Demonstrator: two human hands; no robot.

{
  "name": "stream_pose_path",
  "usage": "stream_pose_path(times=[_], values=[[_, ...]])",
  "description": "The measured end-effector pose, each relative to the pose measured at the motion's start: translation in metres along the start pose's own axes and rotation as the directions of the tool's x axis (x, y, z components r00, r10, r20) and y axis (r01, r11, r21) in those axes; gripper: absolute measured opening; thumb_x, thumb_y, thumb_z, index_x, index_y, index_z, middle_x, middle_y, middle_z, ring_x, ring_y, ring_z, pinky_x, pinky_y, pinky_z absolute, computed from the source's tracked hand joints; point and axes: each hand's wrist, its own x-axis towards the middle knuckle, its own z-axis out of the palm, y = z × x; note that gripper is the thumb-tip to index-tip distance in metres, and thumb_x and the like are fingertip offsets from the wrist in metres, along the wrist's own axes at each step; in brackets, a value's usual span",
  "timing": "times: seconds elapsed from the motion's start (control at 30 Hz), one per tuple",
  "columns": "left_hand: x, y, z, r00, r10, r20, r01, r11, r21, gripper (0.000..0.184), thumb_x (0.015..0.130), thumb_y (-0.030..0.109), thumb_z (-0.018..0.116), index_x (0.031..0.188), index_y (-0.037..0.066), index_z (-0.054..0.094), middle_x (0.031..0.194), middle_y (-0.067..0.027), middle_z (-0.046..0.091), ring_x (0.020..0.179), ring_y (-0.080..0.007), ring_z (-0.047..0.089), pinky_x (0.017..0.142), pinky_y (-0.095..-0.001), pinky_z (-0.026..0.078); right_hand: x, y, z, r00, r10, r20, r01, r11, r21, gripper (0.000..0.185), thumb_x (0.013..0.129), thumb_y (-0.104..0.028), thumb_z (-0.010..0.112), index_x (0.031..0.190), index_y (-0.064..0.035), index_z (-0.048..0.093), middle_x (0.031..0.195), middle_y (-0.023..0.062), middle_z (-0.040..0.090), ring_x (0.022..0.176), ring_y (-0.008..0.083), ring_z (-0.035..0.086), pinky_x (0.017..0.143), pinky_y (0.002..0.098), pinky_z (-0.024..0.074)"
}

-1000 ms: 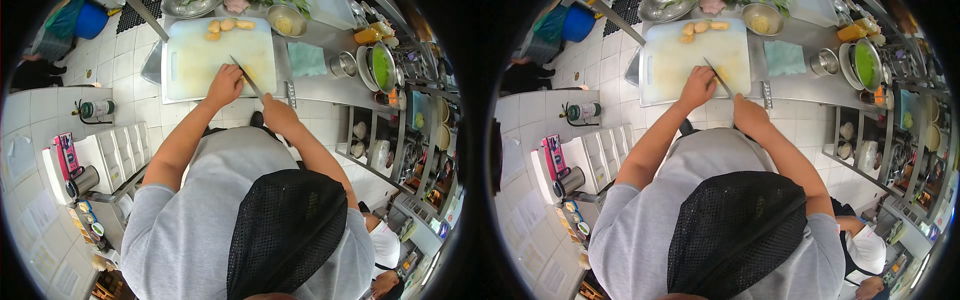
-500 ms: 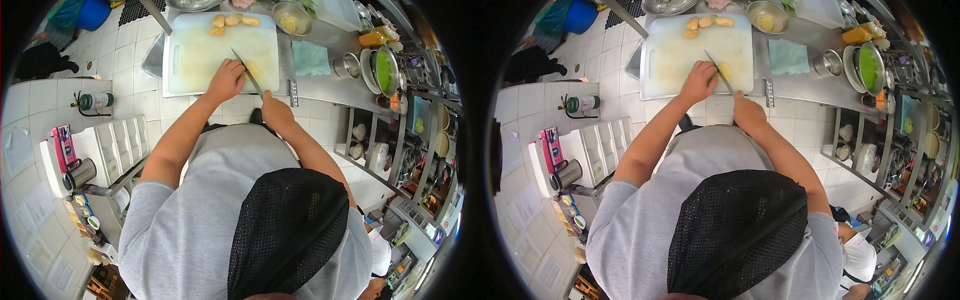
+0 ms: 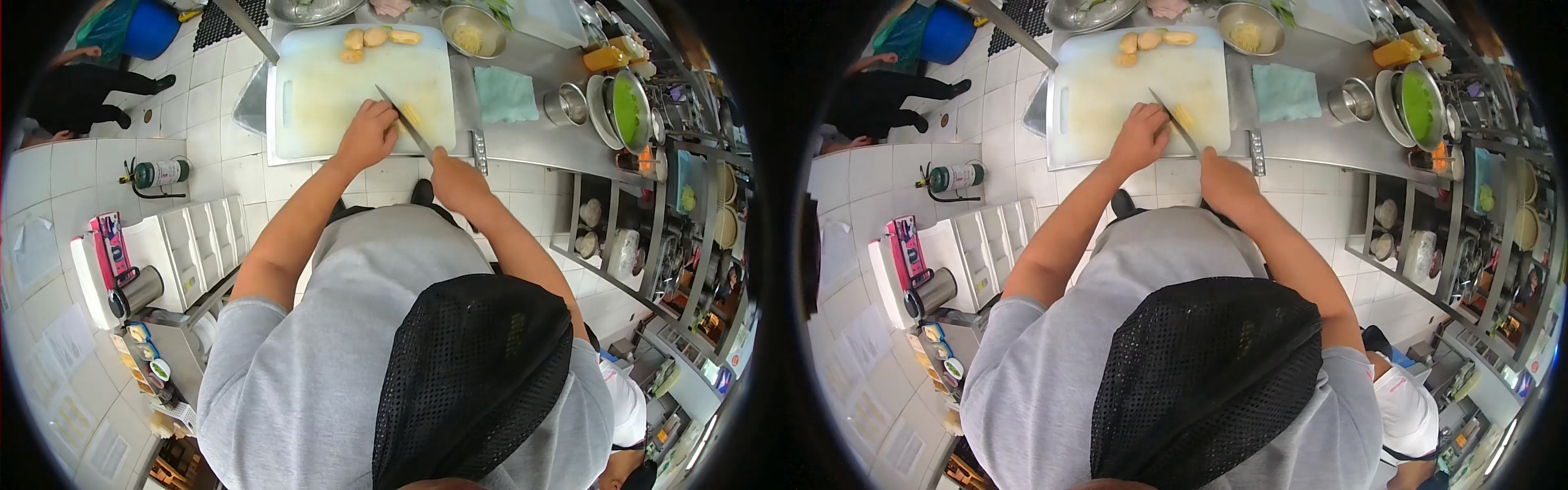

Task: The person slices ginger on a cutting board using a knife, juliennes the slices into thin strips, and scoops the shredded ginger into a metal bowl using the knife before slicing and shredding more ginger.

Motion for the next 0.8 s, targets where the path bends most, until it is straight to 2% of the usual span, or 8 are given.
stream_pose_path(times=[0.1, 0.17, 0.27, 0.47, 0.57, 0.63, 0.7, 0.8], values=[[-0.001, 0.000, 0.002, 1.000, 0.012, -0.023, -0.012, 1.000, 0.004, 0.018, 0.086, 0.002, 0.070, 0.103, 0.000, 0.068, 0.111, -0.0161, 0.068, 0.106, -0.0394, 0.059, 0.097, -0.0480, 0.054, -0.001, 0.007, 0.023, 0.999, 0.030, 0.013, -0.030, 0.999, 0.019, 0.021, 0.105, -0.006, 0.045, 0.120, 0.0050, 0.056, 0.103, 0.0318, 0.077, 0.099, 0.0482, 0.077, 0.088, 0.0602, 0.0592], [-0.001, 0.001, 0.002, 0.999, 0.035, -0.040, -0.035, 0.999, 0.000, 0.017, 0.086, 0.002, 0.071, 0.102, 0.000, 0.068, 0.110, -0.0159, 0.067, 0.105, -0.0394, 0.059, 0.097, -0.0482, 0.054, 0.009, 0.012, 0.039, 0.998, 0.017, -0.058, -0.015, 0.999, 0.044, 0.022, 0.104, -0.006, 0.046, 0.120, 0.0053, 0.056, 0.103, 0.0320, 0.076, 0.099, 0.0484, 0.077, 0.088, 0.0605, 0.0590], [-0.004, 0.003, -0.001, 1.000, 0.026, 0.003, -0.026, 1.000, -0.002, 0.016, 0.086, 0.002, 0.070, 0.102, 0.000, 0.068, 0.109, -0.0155, 0.067, 0.104, -0.0392, 0.059, 0.097, -0.0483, 0.054, 0.009, 0.001, 0.006, 1.000, -0.018, -0.006, 0.018, 0.999, 0.035, 0.022, 0.104, -0.005, 0.047, 0.121, 0.0053, 0.055, 0.102, 0.0321, 0.076, 0.098, 0.0487, 0.077, 0.088, 0.0609, 0.0587], [-0.001, 0.000, 0.001, 0.999, 0.030, -0.031, -0.029, 0.999, 0.017, 0.014, 0.087, 0.003, 0.070, 0.101, 0.000, 0.068, 0.108, -0.0152, 0.067, 0.105, -0.0388, 0.059, 0.097, -0.0476, 0.054, 0.011, 0.018, 0.046, 0.998, -0.011, -0.061, 0.013, 0.999, 0.038, 0.023, 0.104, -0.010, 0.052, 0.122, 0.0055, 0.054, 0.099, 0.0310, 0.076, 0.092, 0.0503, 0.076, 0.083, 0.0618, 0.0586], [-0.004, 0.003, -0.001, 0.998, 0.050, -0.032, -0.049, 0.999, 0.023, 0.014, 0.087, 0.004, 0.070, 0.101, 0.000, 0.068, 0.107, -0.0154, 0.067, 0.105, -0.0389, 0.059, 0.097, -0.0477, 0.054, 0.014, 0.015, 0.033, 0.997, -0.030, -0.066, 0.032, 0.999, 0.038, 0.023, 0.105, -0.011, 0.052, 0.122, 0.0053, 0.054, 0.098, 0.0311, 0.076, 0.091, 0.0500, 0.076, 0.082, 0.0618, 0.0587], [0.000, 0.001, -0.003, 1.000, 0.008, 0.012, -0.009, 1.000, 0.024, 0.013, 0.087, 0.003, 0.070, 0.100, 0.000, 0.068, 0.107, -0.0153, 0.066, 0.104, -0.0388, 0.059, 0.096, -0.0477, 0.054, 0.009, 0.009, 0.018, 0.996, -0.055, -0.069, 0.057, 0.998, 0.023, 0.024, 0.105, -0.011, 0.053, 0.122, 0.0053, 0.054, 0.097, 0.0311, 0.076, 0.090, 0.0500, 0.076, 0.081, 0.0619, 0.0587], [0.002, 0.001, -0.003, 1.000, 0.019, 0.002, -0.019, 0.999, 0.032, 0.013, 0.087, 0.003, 0.069, 0.100, 0.000, 0.068, 0.107, -0.0152, 0.067, 0.104, -0.0387, 0.059, 0.096, -0.0478, 0.054, -0.004, 0.003, 0.012, 1.000, 0.001, 0.027, -0.002, 0.999, 0.033, 0.022, 0.103, -0.005, 0.047, 0.122, 0.0049, 0.054, 0.102, 0.0314, 0.077, 0.098, 0.0483, 0.077, 0.089, 0.0604, 0.0589], [-0.001, 0.002, 0.000, 0.999, 0.040, -0.030, -0.039, 0.998, 0.042, 0.012, 0.087, 0.003, 0.070, 0.098, 0.001, 0.068, 0.107, -0.0150, 0.067, 0.104, -0.0385, 0.059, 0.096, -0.0480, 0.054, 0.004, 0.005, 0.031, 1.000, 0.021, -0.014, -0.020, 0.999, 0.041, 0.022, 0.103, -0.006, 0.049, 0.122, 0.0051, 0.054, 0.103, 0.0307, 0.077, 0.098, 0.0486, 0.077, 0.089, 0.0605, 0.0588]])
